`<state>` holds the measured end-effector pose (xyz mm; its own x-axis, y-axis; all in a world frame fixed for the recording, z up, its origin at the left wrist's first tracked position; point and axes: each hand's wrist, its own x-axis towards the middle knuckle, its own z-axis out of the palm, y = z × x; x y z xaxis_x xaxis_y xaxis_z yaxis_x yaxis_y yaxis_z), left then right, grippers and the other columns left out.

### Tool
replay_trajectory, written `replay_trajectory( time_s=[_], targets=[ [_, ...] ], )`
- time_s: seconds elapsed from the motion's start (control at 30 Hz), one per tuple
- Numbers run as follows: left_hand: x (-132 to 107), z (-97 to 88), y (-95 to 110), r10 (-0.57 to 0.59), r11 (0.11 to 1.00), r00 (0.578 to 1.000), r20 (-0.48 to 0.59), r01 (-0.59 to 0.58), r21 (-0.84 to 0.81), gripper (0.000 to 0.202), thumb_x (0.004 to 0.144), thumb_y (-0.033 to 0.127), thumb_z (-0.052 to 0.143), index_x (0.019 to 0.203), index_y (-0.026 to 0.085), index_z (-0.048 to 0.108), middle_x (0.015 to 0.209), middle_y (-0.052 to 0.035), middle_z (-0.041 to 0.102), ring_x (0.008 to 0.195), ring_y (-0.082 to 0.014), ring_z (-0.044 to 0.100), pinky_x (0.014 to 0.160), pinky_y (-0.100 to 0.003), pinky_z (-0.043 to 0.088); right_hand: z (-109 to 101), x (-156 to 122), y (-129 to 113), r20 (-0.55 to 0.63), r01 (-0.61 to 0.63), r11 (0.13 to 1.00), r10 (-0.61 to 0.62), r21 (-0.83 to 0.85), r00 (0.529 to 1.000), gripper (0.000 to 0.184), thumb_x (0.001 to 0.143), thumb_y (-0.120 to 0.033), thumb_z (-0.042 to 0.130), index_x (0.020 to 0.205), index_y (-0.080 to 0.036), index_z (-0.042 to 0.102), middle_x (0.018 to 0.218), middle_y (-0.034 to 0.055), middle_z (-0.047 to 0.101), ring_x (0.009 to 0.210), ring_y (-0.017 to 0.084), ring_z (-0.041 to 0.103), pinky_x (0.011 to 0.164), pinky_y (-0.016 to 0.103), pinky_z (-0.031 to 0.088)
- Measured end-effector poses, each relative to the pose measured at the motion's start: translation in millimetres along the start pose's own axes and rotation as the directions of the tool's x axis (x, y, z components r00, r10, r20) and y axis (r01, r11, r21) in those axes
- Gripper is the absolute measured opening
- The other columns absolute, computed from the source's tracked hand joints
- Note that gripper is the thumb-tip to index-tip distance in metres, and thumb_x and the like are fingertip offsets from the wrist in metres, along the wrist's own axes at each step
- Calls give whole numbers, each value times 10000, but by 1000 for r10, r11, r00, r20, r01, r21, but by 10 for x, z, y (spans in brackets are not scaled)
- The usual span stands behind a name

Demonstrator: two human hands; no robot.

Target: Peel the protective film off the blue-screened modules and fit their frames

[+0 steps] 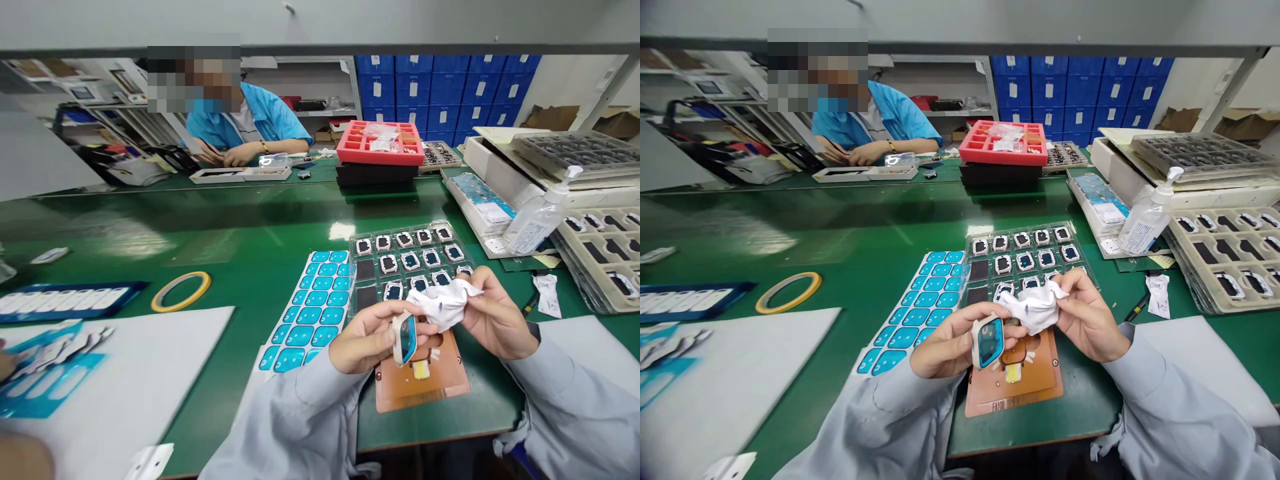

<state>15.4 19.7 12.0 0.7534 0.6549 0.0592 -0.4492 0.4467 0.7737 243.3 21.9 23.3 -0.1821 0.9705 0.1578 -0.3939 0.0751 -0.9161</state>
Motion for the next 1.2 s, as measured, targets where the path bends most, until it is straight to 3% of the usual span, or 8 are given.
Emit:
replay_trajectory(
  time_s=[0.33,0.5,0.6,0.67,0.73,0.83,0.97,1.2],
  targets=[
    [-45,75,19,25,999,994,-110,-28,-17,398,812,291,741,1182,173,655,1092,-97,745,998,-200,714,888,-275,537,-31,36,-93,-48,-64,998,64,-2,997,251,722,-315,638,700,-240,400,674,-20,458,599,168,487,543,283,434],
    [-8,29,-8,85,995,996,-19,-85,-42,366,842,265,710,1194,181,656,1101,-103,743,1003,-189,715,821,-229,560,-49,40,-101,-57,-96,995,98,34,994,216,651,-282,633,719,-235,433,679,-17,462,574,152,473,511,265,427],
    [17,15,-20,88,996,996,31,-87,-33,369,840,264,712,1191,164,659,1092,-130,742,987,-200,719,829,-260,565,-76,47,-60,-12,-122,990,121,-67,993,180,761,-375,563,853,-236,495,718,-4,511,533,148,463,437,249,397],
    [18,27,-12,57,998,996,65,-56,-17,392,809,272,746,1174,149,671,1057,-139,750,966,-207,723,851,-284,562,-82,41,-24,-15,23,958,-29,-285,999,223,864,-435,518,904,-220,557,795,30,559,592,160,496,444,249,397],
    [8,50,5,-9,1000,994,110,8,8,420,772,272,782,1159,145,681,1037,-139,755,957,-203,723,846,-271,557,-66,25,2,103,263,789,-249,-555,963,286,895,-477,557,972,-213,634,979,84,611,827,214,558,625,315,489],
    [-19,87,30,-115,993,981,159,109,49,440,749,271,801,1156,150,683,1041,-145,753,927,-195,726,760,-228,557,-15,-10,19,439,481,605,-231,-634,868,485,914,-558,551,1274,-234,588,1212,114,610,1145,276,461,966,453,419],
    [-40,119,38,-127,991,978,163,118,62,430,745,284,802,1137,149,684,1014,-149,756,873,-192,726,688,-215,539,-4,-22,49,546,437,725,-101,-532,832,531,911,-613,525,1251,-222,639,889,75,654,885,211,512,786,354,472],
    [-4,112,-3,-43,998,993,111,38,49,413,763,295,785,1138,154,681,1064,-153,744,976,-224,713,871,-302,514,-133,13,-16,358,122,932,8,-341,934,340,751,-484,790,669,-160,729,582,-14,513,571,114,453,520,238,353]
  ],
)
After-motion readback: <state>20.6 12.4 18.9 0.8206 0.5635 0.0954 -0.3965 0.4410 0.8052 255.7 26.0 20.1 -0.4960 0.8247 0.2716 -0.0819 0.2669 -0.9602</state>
